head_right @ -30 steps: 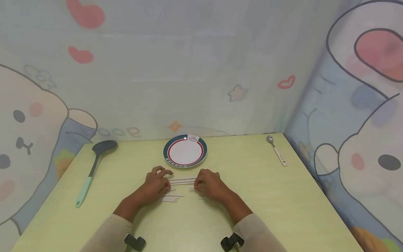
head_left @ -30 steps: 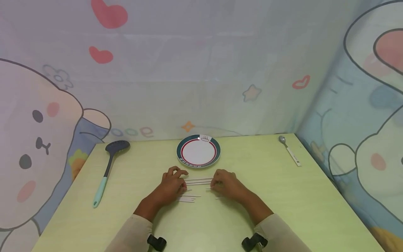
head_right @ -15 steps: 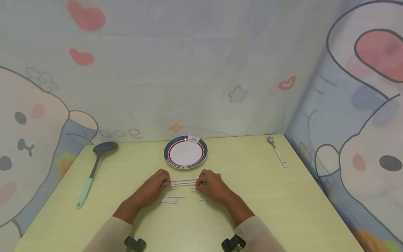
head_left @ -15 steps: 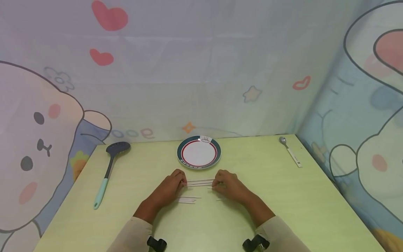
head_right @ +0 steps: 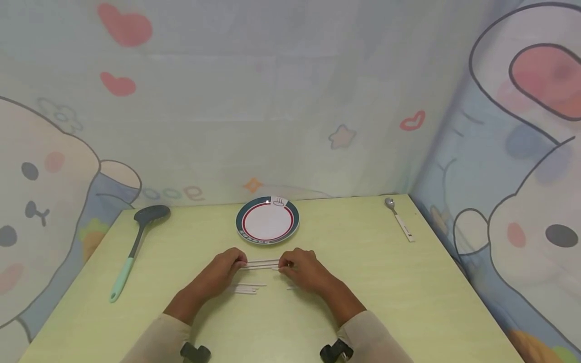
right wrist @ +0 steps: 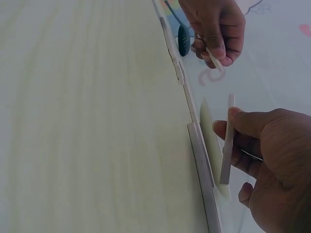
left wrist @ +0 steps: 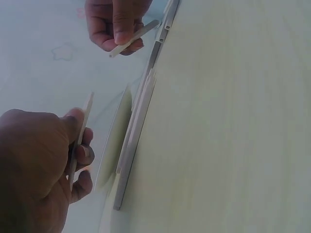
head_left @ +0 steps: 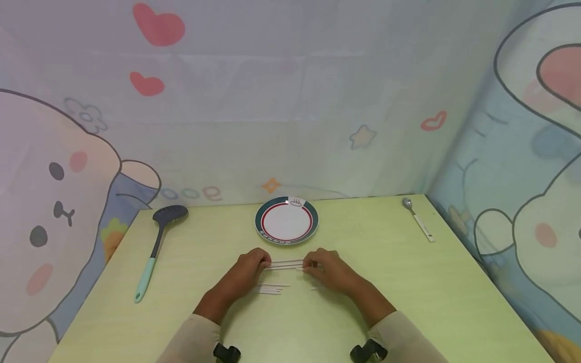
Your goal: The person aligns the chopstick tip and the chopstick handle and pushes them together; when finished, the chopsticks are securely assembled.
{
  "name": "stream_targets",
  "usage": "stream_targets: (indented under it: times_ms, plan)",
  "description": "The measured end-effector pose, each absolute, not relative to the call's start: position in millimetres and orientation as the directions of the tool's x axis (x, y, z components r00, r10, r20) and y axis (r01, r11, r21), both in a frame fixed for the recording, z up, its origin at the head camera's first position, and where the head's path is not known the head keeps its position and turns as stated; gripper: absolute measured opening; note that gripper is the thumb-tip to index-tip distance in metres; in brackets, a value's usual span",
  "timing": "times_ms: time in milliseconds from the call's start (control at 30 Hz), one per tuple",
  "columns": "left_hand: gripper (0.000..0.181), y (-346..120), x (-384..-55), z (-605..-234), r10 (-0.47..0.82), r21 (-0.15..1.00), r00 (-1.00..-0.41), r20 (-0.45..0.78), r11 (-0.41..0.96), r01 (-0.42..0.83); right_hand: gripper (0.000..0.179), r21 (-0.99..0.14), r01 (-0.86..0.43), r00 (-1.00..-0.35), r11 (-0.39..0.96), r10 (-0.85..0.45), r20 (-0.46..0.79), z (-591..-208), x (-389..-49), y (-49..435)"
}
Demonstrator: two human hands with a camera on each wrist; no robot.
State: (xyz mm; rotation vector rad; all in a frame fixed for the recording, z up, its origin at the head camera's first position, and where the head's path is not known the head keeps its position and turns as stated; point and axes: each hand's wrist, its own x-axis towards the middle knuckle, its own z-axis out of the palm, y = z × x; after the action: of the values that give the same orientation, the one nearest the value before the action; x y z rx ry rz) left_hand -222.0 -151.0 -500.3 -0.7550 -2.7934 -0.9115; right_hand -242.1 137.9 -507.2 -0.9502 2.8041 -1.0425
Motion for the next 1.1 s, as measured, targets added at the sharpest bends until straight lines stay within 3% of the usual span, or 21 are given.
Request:
stream_targets:
  times_ms: [233, 467, 867, 1100]
  plan:
    - [0.009, -147, -221, -501, 0.479, 0.462, -0.814, 0.329, 0.67, 0.581, 0.006, -0.638, -0.53, -0.812, 0.559, -0.55, 0.193, -503, -241, 137]
    - [0.012, -144, -222, -502, 0.527, 0.444, -0.79, 0.313, 0.654, 0.612, 0.006, -0.639, -0.544, -0.803, 0.543, -0.559, 0.209, -504, -243, 136]
    - [0.01, -138, -222, -498, 0.515, 0.456, -0.783, 0.35, 0.637, 0.622, 0.006, -0.683, -0.511, -0.83, 0.522, -0.508, 0.232, -499, -243, 132]
    - [0.012, -135, -221, -497, 0.487, 0.493, -0.823, 0.291, 0.661, 0.566, 0.006, -0.694, -0.53, -0.812, 0.487, -0.528, 0.249, -501, -246, 133]
